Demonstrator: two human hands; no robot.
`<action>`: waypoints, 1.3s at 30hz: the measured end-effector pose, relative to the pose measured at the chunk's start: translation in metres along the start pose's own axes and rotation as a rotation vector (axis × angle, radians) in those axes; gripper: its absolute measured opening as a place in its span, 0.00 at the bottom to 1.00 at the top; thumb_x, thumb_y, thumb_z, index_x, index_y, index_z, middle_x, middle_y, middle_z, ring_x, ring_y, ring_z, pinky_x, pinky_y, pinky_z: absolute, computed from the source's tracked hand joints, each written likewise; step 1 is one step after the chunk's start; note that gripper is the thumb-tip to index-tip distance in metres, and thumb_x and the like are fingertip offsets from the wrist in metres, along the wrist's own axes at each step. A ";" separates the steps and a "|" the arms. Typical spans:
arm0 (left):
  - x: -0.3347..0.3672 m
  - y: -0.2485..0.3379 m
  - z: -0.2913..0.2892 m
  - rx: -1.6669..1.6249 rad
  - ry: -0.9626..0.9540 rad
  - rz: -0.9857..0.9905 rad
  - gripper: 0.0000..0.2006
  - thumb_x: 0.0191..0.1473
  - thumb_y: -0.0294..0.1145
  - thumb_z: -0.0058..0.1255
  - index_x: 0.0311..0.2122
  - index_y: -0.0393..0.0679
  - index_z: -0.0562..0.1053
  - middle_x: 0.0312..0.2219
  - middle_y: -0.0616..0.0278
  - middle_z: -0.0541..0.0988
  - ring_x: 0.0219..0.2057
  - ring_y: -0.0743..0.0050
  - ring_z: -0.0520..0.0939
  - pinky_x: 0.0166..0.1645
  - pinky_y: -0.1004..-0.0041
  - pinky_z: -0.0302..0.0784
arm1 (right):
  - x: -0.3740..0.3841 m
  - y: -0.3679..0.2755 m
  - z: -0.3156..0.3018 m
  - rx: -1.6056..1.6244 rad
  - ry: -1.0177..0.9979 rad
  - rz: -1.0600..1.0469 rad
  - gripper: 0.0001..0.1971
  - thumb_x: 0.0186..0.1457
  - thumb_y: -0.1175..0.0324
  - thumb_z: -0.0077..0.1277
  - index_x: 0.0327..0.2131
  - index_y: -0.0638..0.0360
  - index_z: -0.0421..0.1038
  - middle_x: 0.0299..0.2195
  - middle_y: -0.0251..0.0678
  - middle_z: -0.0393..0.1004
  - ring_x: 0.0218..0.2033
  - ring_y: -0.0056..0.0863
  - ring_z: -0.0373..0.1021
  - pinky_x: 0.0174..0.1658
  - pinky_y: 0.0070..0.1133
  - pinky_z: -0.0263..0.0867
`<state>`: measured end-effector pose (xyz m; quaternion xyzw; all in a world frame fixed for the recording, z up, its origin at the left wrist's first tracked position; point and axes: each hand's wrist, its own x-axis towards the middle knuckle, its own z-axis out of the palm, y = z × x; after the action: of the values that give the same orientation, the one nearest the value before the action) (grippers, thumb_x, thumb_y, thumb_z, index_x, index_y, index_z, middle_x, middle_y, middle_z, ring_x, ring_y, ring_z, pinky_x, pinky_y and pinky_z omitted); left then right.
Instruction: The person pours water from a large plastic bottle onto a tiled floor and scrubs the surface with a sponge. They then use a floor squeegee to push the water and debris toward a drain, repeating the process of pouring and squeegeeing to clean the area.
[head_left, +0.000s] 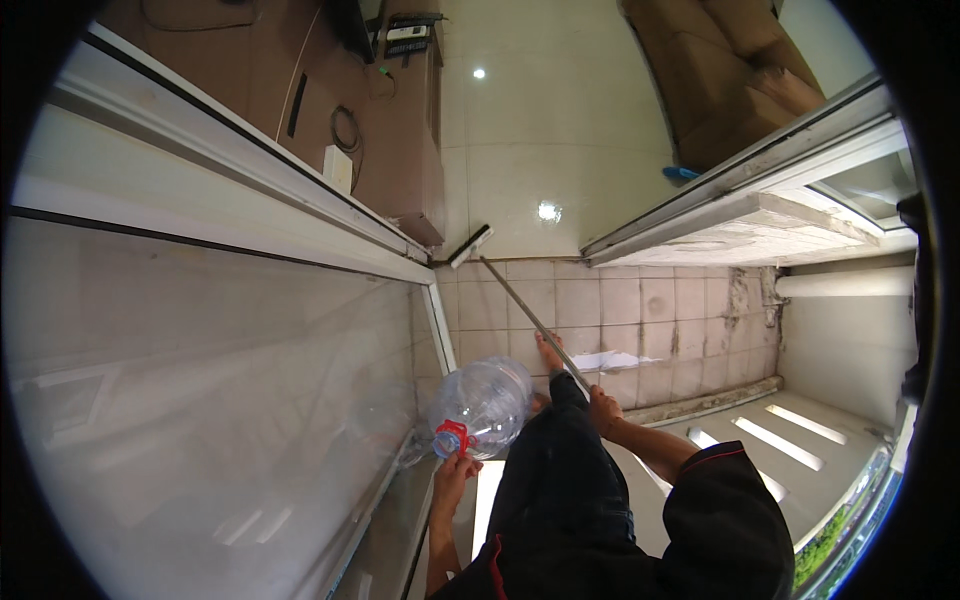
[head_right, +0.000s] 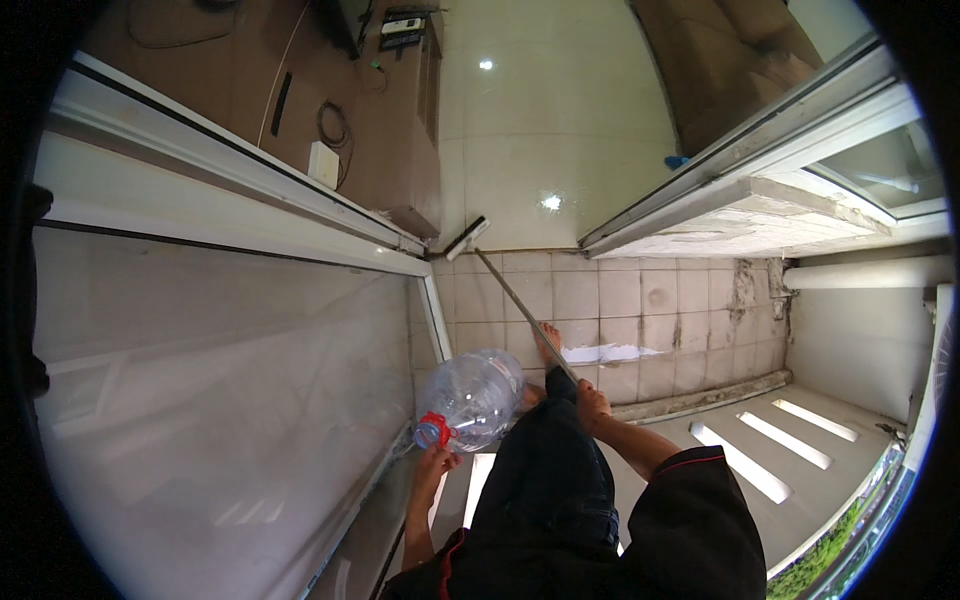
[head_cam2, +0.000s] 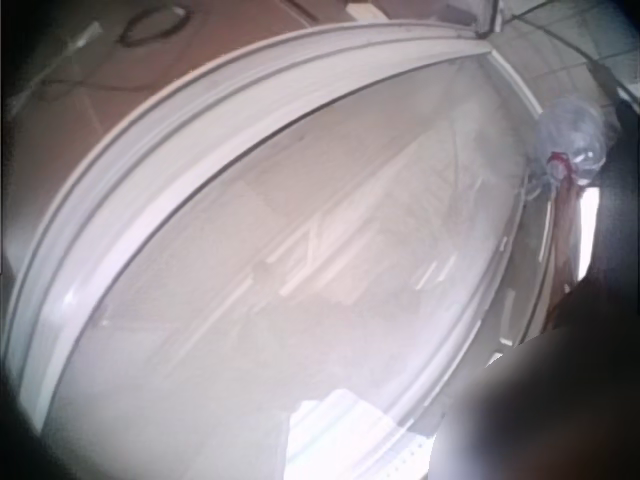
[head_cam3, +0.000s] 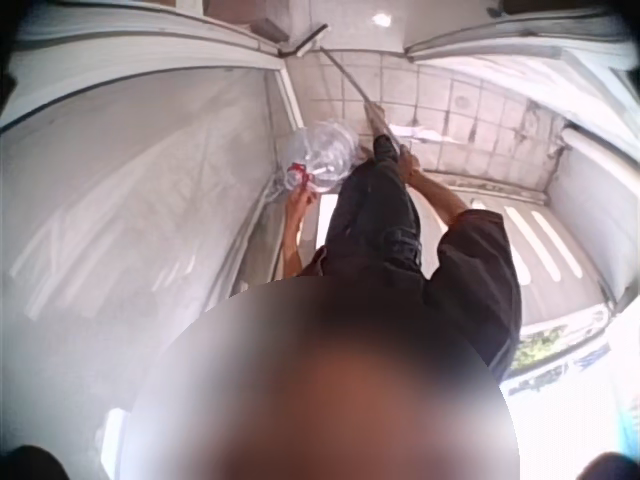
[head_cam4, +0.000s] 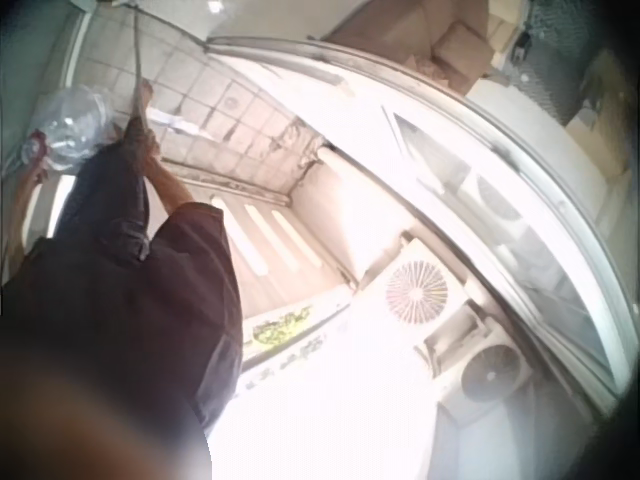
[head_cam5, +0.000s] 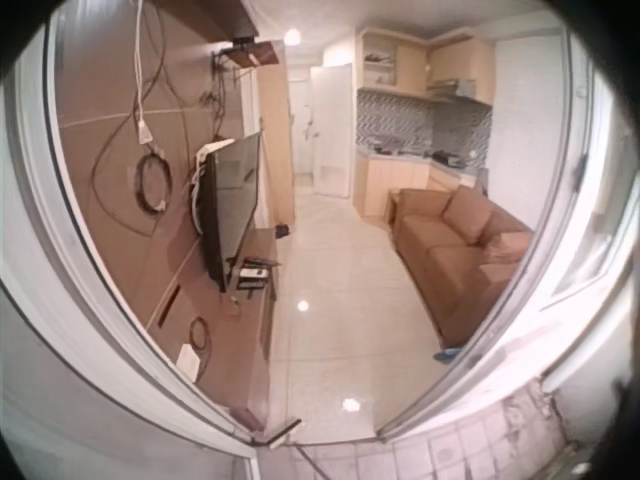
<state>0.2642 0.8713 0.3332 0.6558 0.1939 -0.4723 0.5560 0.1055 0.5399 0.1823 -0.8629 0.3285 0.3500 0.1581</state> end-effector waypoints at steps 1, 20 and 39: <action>0.001 -0.001 0.001 -0.015 0.005 0.000 0.09 0.61 0.33 0.44 0.31 0.40 0.72 0.23 0.64 0.75 0.33 0.74 0.81 0.43 0.73 0.76 | -0.011 0.012 -0.010 -0.047 0.000 -0.008 0.12 0.60 0.71 0.40 0.46 0.66 0.58 0.31 0.52 0.77 0.34 0.47 0.78 0.33 0.36 0.76; -0.004 0.001 0.011 0.037 -0.060 0.022 0.10 0.61 0.37 0.46 0.36 0.42 0.73 0.28 0.63 0.77 0.34 0.74 0.80 0.46 0.73 0.76 | 0.009 0.078 -0.201 -0.280 0.292 -0.564 0.05 0.57 0.72 0.42 0.33 0.62 0.66 0.25 0.47 0.78 0.29 0.43 0.78 0.31 0.35 0.74; 0.000 -0.014 0.103 -0.162 -0.052 -0.055 0.08 0.58 0.34 0.50 0.36 0.41 0.70 0.36 0.58 0.77 0.41 0.66 0.80 0.55 0.64 0.75 | 0.213 0.403 -0.152 -0.290 -0.054 -0.366 0.10 0.62 0.62 0.43 0.42 0.56 0.59 0.27 0.52 0.77 0.30 0.54 0.75 0.33 0.44 0.71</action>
<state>0.2114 0.7820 0.3321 0.5907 0.2349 -0.4873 0.5987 0.0227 0.0706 0.1215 -0.9122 0.1085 0.3818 0.1022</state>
